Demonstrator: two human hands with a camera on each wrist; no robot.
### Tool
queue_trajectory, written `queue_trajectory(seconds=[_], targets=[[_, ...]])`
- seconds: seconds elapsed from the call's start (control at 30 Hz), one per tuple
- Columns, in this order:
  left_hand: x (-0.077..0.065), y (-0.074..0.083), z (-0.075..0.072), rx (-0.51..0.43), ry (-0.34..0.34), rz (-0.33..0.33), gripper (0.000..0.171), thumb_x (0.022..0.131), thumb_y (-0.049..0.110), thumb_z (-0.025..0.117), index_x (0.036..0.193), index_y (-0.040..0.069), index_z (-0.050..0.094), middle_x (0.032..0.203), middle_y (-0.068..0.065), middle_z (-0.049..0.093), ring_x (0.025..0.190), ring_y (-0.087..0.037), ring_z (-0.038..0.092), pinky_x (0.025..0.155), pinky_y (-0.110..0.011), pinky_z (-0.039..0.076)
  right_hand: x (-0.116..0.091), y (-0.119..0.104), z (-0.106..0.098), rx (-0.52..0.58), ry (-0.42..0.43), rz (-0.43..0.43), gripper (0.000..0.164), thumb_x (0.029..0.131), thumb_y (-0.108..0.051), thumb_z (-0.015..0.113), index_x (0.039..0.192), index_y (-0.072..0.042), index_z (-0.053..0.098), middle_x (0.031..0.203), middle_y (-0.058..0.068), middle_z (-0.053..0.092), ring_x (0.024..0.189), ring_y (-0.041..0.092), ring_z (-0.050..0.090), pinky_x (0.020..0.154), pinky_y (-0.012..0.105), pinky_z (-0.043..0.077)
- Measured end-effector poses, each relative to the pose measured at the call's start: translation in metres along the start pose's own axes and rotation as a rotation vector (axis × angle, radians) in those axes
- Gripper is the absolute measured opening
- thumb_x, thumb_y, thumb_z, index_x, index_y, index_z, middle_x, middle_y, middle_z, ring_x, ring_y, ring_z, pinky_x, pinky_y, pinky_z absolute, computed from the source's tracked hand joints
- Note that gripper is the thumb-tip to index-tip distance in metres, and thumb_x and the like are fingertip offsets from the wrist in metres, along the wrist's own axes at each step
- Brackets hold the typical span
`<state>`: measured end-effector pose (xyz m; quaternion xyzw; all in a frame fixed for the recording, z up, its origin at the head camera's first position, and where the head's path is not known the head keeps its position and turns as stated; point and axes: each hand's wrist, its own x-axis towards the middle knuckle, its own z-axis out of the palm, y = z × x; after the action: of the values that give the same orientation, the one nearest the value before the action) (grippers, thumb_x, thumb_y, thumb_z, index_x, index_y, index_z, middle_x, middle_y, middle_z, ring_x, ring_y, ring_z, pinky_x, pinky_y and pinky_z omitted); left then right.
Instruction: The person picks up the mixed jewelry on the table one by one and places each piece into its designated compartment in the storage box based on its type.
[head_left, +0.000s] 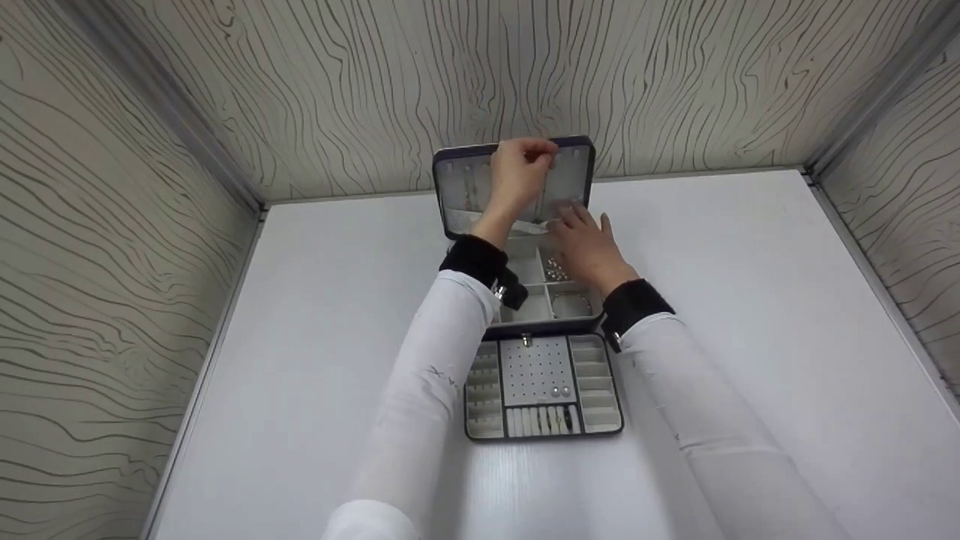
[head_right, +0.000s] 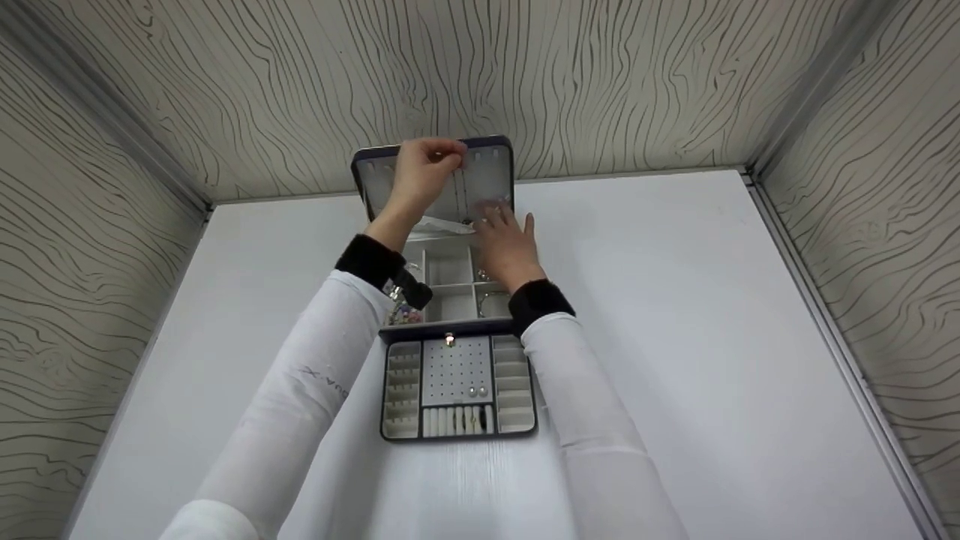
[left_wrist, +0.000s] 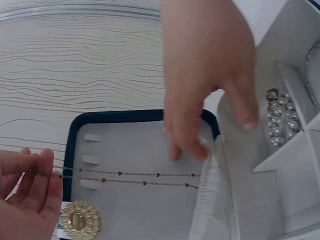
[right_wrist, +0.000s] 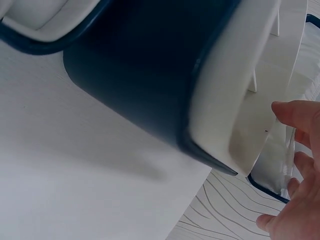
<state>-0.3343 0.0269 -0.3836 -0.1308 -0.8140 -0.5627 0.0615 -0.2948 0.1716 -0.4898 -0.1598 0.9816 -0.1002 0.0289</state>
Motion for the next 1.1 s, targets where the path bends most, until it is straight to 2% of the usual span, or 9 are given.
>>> queue_trajectory(seconds=[0.17, 0.33, 0.43, 0.6, 0.8, 0.93, 1.03, 1.1], targets=[[-0.004, -0.005, 0.006, 0.049, 0.024, 0.016, 0.021, 0.094, -0.001, 0.060, 0.111, 0.001, 0.072, 0.105, -0.009, 0.071, 0.094, -0.014, 0.065, 0.078, -0.016, 0.049, 0.000, 0.000, -0.001, 0.003, -0.019, 0.012, 0.055, 0.093, -0.016, 0.066, 0.144, -0.009, 0.048, 0.159, 0.014, 0.023, 0.147, 0.036, 0.010, 0.110, 0.068, 0.009], [-0.006, -0.011, 0.011, 0.089, -0.001, 0.039, 0.028, 0.092, -0.007, 0.057, 0.117, 0.000, 0.068, 0.114, -0.011, 0.068, 0.105, -0.017, 0.065, 0.085, -0.015, 0.047, -0.001, 0.001, -0.002, 0.006, -0.009, 0.010, 0.055, 0.093, -0.017, 0.067, 0.144, -0.008, 0.048, 0.158, 0.015, 0.025, 0.147, 0.036, 0.011, 0.109, 0.069, 0.009], [-0.007, -0.013, 0.012, 0.151, -0.060, 0.023, 0.036, 0.092, -0.010, 0.054, 0.125, 0.000, 0.064, 0.123, -0.010, 0.064, 0.110, -0.017, 0.062, 0.089, -0.014, 0.045, -0.002, 0.001, -0.002, -0.004, 0.009, 0.002, 0.055, 0.093, -0.017, 0.067, 0.143, -0.007, 0.048, 0.158, 0.015, 0.026, 0.147, 0.036, 0.012, 0.109, 0.069, 0.011], [-0.004, -0.012, 0.011, 0.280, -0.170, 0.006, 0.050, 0.087, -0.014, 0.049, 0.134, 0.002, 0.058, 0.136, -0.009, 0.056, 0.110, -0.017, 0.058, 0.089, -0.018, 0.045, -0.004, 0.000, -0.001, -0.017, 0.029, -0.002, 0.056, 0.092, -0.018, 0.068, 0.143, -0.006, 0.048, 0.158, 0.016, 0.026, 0.146, 0.036, 0.013, 0.108, 0.070, 0.012], [0.000, -0.010, 0.008, 0.389, -0.222, 0.034, 0.055, 0.086, -0.016, 0.047, 0.137, 0.003, 0.056, 0.140, -0.008, 0.052, 0.117, -0.019, 0.054, 0.096, -0.023, 0.043, -0.003, 0.001, 0.000, -0.021, 0.015, 0.007, 0.058, 0.092, -0.017, 0.068, 0.144, -0.007, 0.046, 0.157, 0.015, 0.027, 0.147, 0.036, 0.012, 0.109, 0.069, 0.011], [0.001, -0.008, 0.007, 0.475, -0.283, 0.031, 0.057, 0.088, -0.013, 0.048, 0.142, 0.004, 0.049, 0.147, -0.010, 0.046, 0.131, -0.022, 0.044, 0.108, -0.025, 0.033, -0.004, 0.001, -0.001, -0.025, 0.013, 0.005, 0.059, 0.092, -0.017, 0.068, 0.145, -0.008, 0.045, 0.157, 0.015, 0.027, 0.147, 0.036, 0.012, 0.109, 0.069, 0.011], [0.002, -0.008, 0.006, 0.513, -0.330, 0.043, 0.059, 0.087, -0.010, 0.050, 0.145, 0.003, 0.045, 0.150, -0.012, 0.042, 0.138, -0.024, 0.038, 0.112, -0.025, 0.026, -0.005, 0.000, -0.001, -0.026, 0.014, 0.001, 0.059, 0.092, -0.018, 0.068, 0.145, -0.007, 0.044, 0.158, 0.015, 0.027, 0.147, 0.036, 0.012, 0.109, 0.069, 0.010], [0.003, -0.009, 0.005, 0.511, -0.349, 0.047, 0.061, 0.087, -0.010, 0.050, 0.146, 0.002, 0.044, 0.151, -0.013, 0.040, 0.138, -0.024, 0.037, 0.112, -0.025, 0.026, -0.005, 0.000, -0.001, -0.025, 0.012, -0.001, 0.060, 0.092, -0.019, 0.068, 0.146, -0.007, 0.044, 0.158, 0.015, 0.026, 0.147, 0.037, 0.011, 0.109, 0.070, 0.010]])
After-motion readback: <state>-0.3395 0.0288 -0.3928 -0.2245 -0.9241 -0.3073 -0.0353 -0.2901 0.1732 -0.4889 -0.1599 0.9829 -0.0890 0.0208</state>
